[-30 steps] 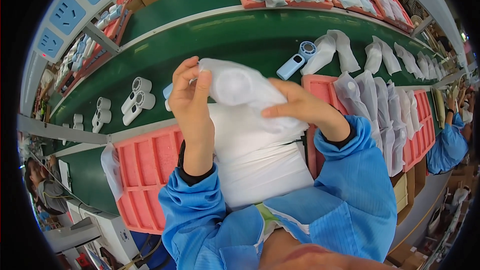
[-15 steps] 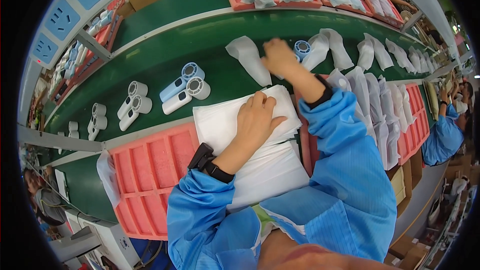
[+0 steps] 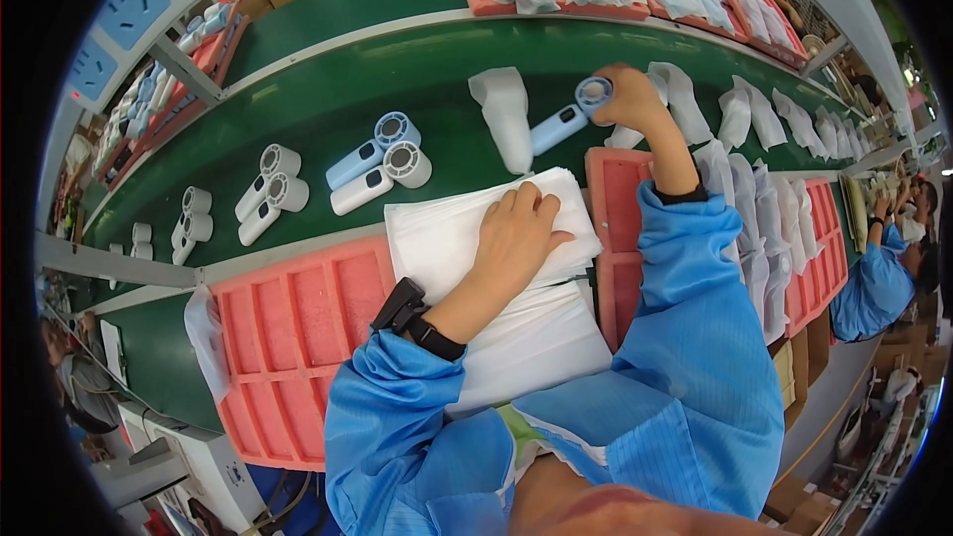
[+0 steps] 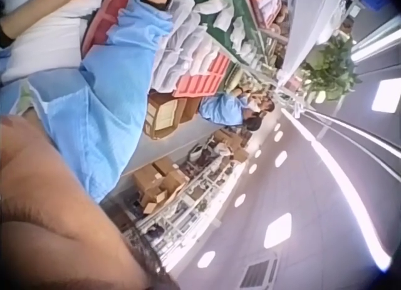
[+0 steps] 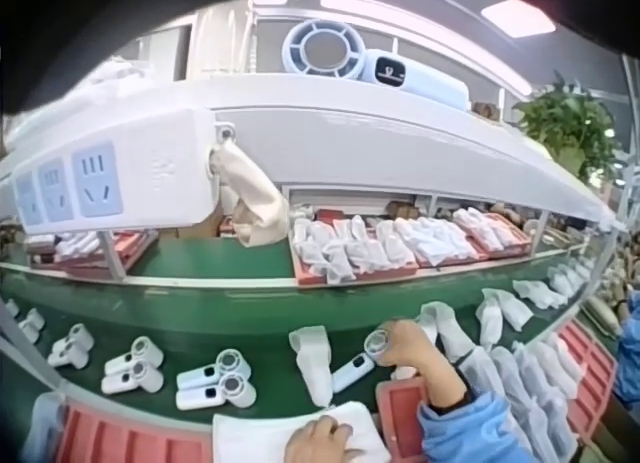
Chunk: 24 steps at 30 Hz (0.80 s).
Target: The person packages handheld fans by hand, picking up a fan from the conveyor belt, wrapping it in a white foam sheet, and placing the wrapped fan into a pink tray.
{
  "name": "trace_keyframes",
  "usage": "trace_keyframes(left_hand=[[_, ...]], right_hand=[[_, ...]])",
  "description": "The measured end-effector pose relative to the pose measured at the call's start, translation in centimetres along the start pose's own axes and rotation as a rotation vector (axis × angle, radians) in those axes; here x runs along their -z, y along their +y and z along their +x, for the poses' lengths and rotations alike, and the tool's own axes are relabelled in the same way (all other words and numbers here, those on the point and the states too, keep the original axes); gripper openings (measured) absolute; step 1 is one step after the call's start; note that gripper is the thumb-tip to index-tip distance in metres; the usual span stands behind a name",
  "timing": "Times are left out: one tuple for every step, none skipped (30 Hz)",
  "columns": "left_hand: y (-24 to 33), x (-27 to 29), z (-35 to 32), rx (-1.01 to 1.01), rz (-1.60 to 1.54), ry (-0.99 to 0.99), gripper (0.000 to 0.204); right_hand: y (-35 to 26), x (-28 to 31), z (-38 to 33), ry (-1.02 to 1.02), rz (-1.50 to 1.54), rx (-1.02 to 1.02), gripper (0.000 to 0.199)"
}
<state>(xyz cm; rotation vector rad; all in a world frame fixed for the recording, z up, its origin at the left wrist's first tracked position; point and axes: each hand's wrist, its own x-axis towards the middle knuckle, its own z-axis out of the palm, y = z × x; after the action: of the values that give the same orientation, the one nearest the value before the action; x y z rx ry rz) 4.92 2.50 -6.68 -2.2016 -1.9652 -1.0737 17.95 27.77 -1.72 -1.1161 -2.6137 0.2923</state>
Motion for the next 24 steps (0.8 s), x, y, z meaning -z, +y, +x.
trace_keyframes(left_hand=[[0.0,0.0,-0.2,0.007,0.0,-0.005,0.023],[-0.1,-0.1,-0.2,0.007,0.017,-0.005,0.023],[-0.2,-0.1,-0.3,0.008,0.034,-0.005,0.023],[-0.1,-0.2,-0.2,0.002,0.051,-0.004,0.023],[-0.1,-0.4,-0.1,-0.002,0.048,-0.007,0.023],[-0.1,-0.6,-0.1,-0.015,0.045,-0.001,0.022],[-0.2,-0.8,0.0,-0.025,0.045,0.005,0.02],[-0.3,-0.9,0.0,-0.035,0.044,0.012,0.019],[-0.3,-0.8,-0.1,-0.031,0.046,0.009,0.019],[-0.6,-0.6,-0.2,0.012,-0.066,0.029,0.018],[-0.9,-0.4,-0.3,0.056,-0.178,0.048,0.017],[-1.2,-0.1,-0.1,0.092,-0.293,0.068,0.016],[-1.3,0.3,0.2,0.088,-0.297,0.066,0.016],[-1.5,0.9,0.6,0.154,-0.434,0.072,0.014],[-1.7,1.8,0.6,0.242,-0.559,0.087,0.011],[-2.0,2.5,0.6,0.329,-0.684,0.105,0.009],[-2.1,2.9,0.8,0.33,-0.69,0.105,0.009],[-2.2,3.3,1.0,0.351,-0.727,0.123,0.008],[-2.1,3.6,1.5,0.361,-0.768,0.135,0.007],[-2.1,3.9,1.5,0.383,-0.801,0.149,0.006],[-2.0,4.3,1.5,0.385,-0.8,0.146,0.006],[-2.0,4.7,1.4,0.394,-0.813,0.149,0.006],[-2.0,5.2,1.3,0.404,-0.825,0.153,0.006],[-1.8,5.6,1.4,0.404,-0.843,0.153,0.007]], right_hand=[[-1.5,0.4,-0.4,-0.007,0.004,0.0,0.053],[-3.4,0.9,-1.0,0.046,0.102,0.012,0.056],[-4.8,0.9,-1.4,0.1,0.2,0.024,0.059],[-5.4,0.3,-1.8,0.102,0.199,0.02,0.059],[-5.7,-0.7,-2.1,0.121,0.238,0.072,0.061],[-5.9,-1.7,-2.4,0.14,0.277,0.125,0.063],[-6.2,-2.1,-2.7,0.158,0.318,0.182,0.065],[-6.3,-2.1,-3.2,0.159,0.318,0.181,0.065],[-6.7,-2.0,-3.8,0.144,0.3,0.157,0.066],[-7.0,-1.7,-4.3,0.128,0.281,0.131,0.067],[-7.3,-1.4,-4.6,0.113,0.261,0.105,0.068],[-7.0,-0.8,-4.8,0.116,0.259,0.101,0.068],[-6.2,0.1,-5.1,0.123,0.318,0.063,0.067],[-5.4,1.3,-5.6,0.131,0.377,0.024,0.067],[-5.9,2.5,-5.6,0.123,0.447,0.0,0.067],[-6.2,4.4,-6.1,0.131,0.521,-0.059,0.068],[-6.9,7.1,-7.1,0.151,0.583,-0.129,0.068],[-6.0,8.2,-7.9,0.149,0.579,-0.131,0.068],[-4.6,9.5,-9.0,0.204,0.736,-0.052,0.068],[-4.4,10.0,-9.5,0.249,0.9,0.033,0.067],[-4.5,10.2,-9.8,0.249,0.902,0.03,0.067],[-5.1,10.3,-9.8,0.207,0.89,0.143,0.064],[-5.8,10.3,-9.8,0.165,0.876,0.256,0.061],[-6.4,10.3,-9.8,0.131,0.853,0.366,0.059]])
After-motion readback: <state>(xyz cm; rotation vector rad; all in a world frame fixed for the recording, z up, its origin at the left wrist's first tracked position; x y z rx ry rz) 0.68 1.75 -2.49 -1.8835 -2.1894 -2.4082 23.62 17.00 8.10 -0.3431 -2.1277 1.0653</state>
